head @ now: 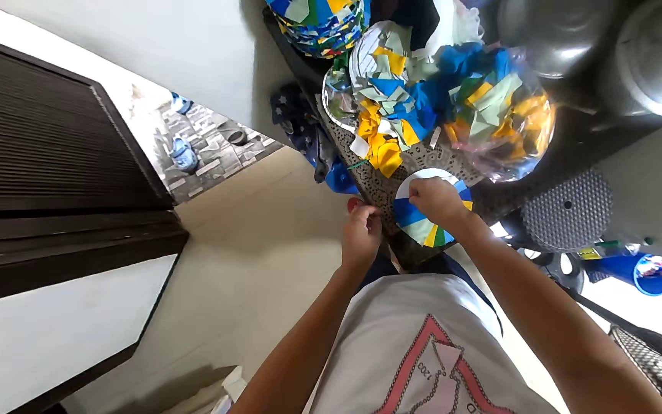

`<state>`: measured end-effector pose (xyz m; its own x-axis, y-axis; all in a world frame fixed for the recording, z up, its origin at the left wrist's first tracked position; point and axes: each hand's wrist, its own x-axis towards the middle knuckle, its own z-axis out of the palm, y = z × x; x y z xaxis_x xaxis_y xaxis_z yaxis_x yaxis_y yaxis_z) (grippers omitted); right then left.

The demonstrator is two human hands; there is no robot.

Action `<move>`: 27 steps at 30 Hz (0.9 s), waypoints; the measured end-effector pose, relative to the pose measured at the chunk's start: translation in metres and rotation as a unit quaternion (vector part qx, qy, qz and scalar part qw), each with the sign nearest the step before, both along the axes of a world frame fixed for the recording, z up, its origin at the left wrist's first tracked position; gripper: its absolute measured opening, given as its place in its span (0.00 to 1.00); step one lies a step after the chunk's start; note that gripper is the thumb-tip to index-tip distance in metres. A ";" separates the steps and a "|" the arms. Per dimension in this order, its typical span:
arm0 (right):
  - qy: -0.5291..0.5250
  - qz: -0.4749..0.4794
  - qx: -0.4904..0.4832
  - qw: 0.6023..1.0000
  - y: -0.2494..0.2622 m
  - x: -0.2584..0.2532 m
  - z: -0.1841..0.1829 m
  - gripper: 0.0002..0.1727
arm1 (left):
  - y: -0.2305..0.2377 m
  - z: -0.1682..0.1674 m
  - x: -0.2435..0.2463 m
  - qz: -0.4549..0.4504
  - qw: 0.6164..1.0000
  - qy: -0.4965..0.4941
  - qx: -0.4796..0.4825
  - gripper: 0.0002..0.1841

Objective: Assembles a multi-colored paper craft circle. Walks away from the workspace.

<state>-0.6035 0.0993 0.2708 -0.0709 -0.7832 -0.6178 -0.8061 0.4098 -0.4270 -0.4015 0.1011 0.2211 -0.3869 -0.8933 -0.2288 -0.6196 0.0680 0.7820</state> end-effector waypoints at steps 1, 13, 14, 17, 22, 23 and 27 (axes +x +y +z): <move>0.001 0.001 0.001 1.000 0.000 0.000 0.000 0.11 | 0.001 -0.001 0.001 -0.011 1.000 -0.006 -0.018 0.12; 0.013 0.004 0.015 1.000 -0.003 0.003 0.002 0.11 | 0.009 -0.013 -0.001 -0.157 0.967 -0.040 -0.197 0.18; 0.014 0.007 0.016 1.000 -0.003 0.003 0.002 0.10 | 0.009 -0.013 -0.001 -0.162 0.965 -0.045 -0.199 0.18; 0.033 0.016 -0.001 0.999 0.000 0.001 0.002 0.10 | 0.007 -0.015 0.000 -0.175 0.962 -0.050 -0.204 0.19; 0.061 -0.016 -0.115 0.991 0.021 -0.012 0.013 0.13 | 0.003 -0.013 0.002 -0.193 0.961 -0.071 -0.187 0.20; 0.057 -0.016 -0.136 0.989 0.027 -0.012 0.015 0.13 | 0.003 -0.012 0.002 -0.196 0.961 -0.072 -0.183 0.20; 0.048 0.007 -0.172 0.984 0.045 -0.005 0.003 0.16 | 0.000 -0.007 0.000 -0.204 0.960 -0.082 -0.170 0.19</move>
